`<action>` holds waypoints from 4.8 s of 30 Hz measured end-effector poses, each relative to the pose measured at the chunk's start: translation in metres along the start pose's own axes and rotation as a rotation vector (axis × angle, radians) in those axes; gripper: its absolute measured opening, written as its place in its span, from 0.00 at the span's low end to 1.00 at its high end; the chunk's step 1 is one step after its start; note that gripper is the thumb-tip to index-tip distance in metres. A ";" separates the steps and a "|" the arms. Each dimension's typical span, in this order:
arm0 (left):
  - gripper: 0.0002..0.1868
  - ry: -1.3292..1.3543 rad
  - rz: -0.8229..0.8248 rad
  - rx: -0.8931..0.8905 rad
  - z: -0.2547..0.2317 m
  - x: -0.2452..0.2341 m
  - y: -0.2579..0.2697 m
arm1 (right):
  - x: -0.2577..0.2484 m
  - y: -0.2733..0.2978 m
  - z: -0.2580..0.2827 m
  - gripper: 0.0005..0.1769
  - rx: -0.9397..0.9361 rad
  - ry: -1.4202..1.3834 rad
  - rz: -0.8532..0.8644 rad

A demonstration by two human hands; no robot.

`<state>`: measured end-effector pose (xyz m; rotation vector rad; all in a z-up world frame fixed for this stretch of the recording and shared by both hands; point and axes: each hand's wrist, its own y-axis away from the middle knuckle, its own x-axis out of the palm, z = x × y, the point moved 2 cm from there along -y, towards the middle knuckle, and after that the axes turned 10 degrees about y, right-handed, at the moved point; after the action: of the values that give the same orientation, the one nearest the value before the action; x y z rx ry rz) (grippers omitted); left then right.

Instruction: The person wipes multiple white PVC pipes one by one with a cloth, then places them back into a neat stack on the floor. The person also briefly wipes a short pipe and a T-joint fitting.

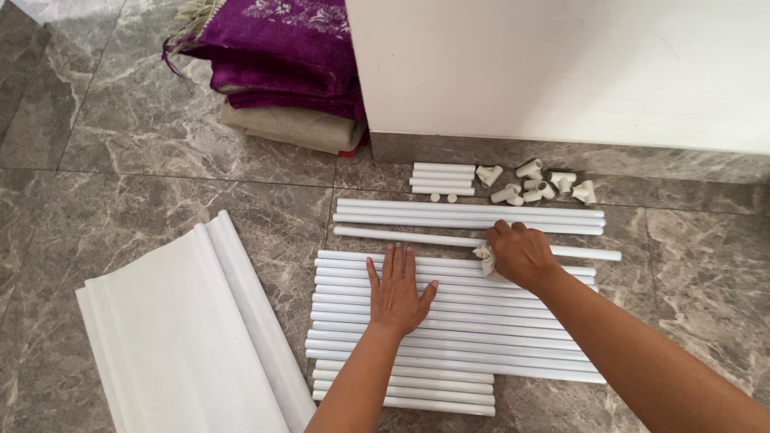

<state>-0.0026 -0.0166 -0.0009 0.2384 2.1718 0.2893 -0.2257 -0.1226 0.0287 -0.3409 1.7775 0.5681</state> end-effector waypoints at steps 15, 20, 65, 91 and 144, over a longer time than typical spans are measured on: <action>0.22 1.075 -0.109 0.229 -0.151 -0.136 0.054 | -0.254 0.060 0.033 0.23 0.207 -1.012 -0.256; 0.22 1.178 -0.238 0.176 -0.166 -0.208 0.113 | -0.339 0.097 0.033 0.15 0.064 -1.139 -0.508; 0.15 1.523 -0.302 0.295 -0.136 -0.327 0.229 | -0.391 0.175 0.140 0.18 -0.054 -0.324 -0.482; 0.12 1.246 -1.039 0.025 -0.041 -0.347 0.190 | -0.336 0.158 0.023 0.23 0.163 -0.326 -0.017; 0.34 0.004 -0.054 0.040 0.031 -0.009 -0.013 | -0.026 -0.012 0.002 0.31 0.084 -0.163 0.312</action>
<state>0.0272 -0.0276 -0.0157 0.2013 2.1857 0.2153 -0.2103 -0.1331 0.0506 0.0429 1.7001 0.7171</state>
